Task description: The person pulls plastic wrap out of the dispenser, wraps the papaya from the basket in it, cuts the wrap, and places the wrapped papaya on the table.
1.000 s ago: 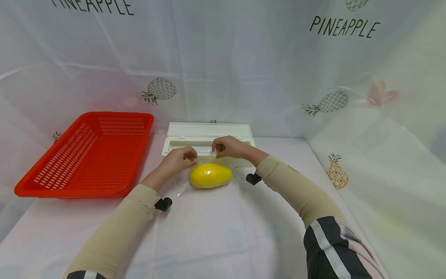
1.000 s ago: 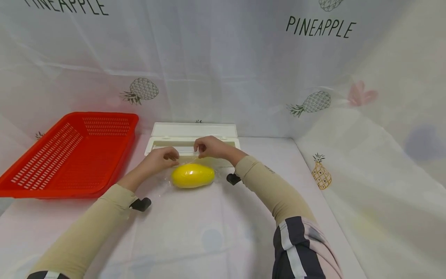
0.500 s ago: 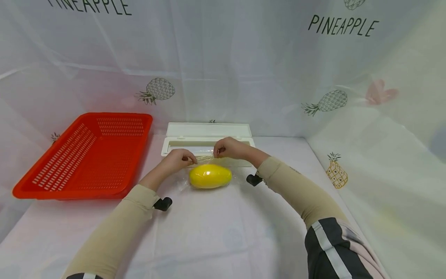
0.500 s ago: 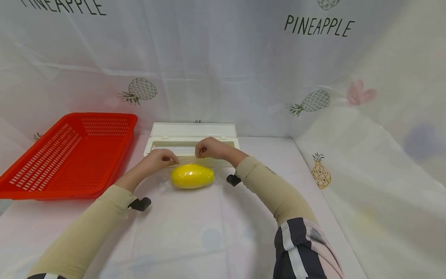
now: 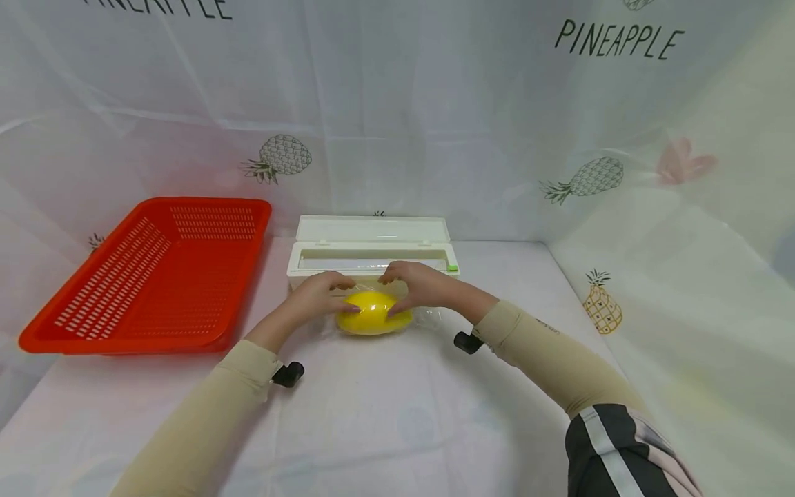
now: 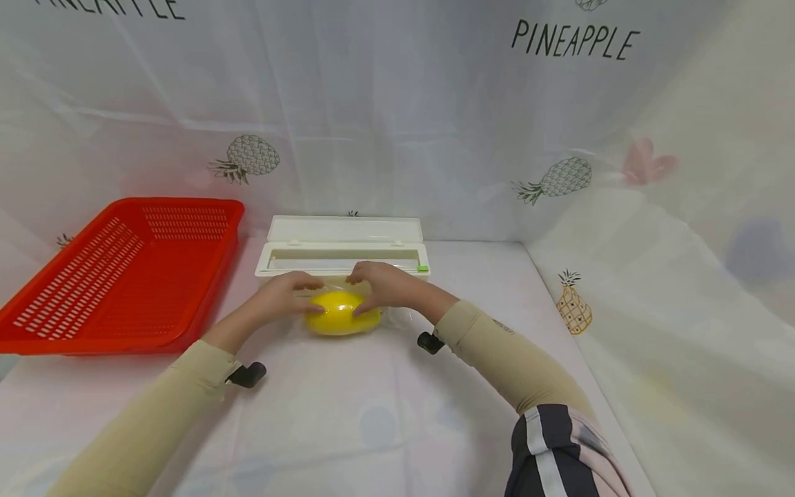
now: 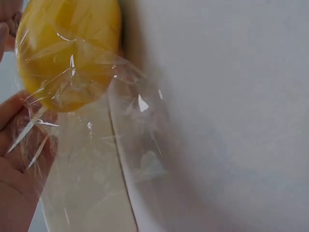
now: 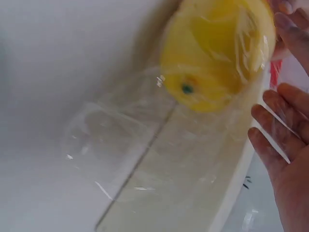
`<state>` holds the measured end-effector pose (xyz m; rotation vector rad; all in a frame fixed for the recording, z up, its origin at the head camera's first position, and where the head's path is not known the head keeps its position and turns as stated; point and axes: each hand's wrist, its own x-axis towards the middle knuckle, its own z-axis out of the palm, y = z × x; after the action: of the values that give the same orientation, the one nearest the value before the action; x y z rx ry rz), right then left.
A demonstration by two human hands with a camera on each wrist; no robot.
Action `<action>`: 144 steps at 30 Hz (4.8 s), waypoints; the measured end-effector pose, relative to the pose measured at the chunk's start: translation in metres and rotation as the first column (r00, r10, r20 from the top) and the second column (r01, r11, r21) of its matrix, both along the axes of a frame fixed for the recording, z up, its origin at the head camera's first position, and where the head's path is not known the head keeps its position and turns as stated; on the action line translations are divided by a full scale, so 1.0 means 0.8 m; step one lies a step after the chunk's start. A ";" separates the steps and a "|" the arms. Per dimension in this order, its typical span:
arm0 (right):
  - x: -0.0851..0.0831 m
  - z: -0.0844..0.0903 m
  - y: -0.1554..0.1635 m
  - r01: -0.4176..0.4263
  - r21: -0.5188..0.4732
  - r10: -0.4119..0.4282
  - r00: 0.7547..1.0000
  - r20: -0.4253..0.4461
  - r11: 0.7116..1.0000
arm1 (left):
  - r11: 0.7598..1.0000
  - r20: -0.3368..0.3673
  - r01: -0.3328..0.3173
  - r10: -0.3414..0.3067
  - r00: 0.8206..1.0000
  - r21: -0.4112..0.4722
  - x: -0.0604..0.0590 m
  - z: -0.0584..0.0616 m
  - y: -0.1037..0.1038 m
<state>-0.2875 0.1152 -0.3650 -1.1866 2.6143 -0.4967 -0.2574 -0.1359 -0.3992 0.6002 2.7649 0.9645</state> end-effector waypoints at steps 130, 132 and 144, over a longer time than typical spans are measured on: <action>0.118 -0.063 0.012 0.129 -0.277 -0.168 0.978 -0.124 0.952 | 0.955 0.304 0.069 -0.160 0.939 0.290 0.032 -0.012 -0.010; 0.124 -0.065 0.016 0.164 -0.298 -0.195 0.978 -0.076 0.940 | 0.952 0.342 0.077 -0.180 0.922 0.295 0.035 -0.014 -0.007; 0.153 -0.071 0.021 0.464 -0.389 -0.321 0.868 0.379 0.795 | 0.951 0.329 0.142 -0.231 0.915 0.274 0.054 -0.023 0.016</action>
<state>-0.1654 0.1318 -0.4215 -0.5710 2.5384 -1.3478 -0.2141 -0.1229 -0.4178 0.6376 2.2428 1.2397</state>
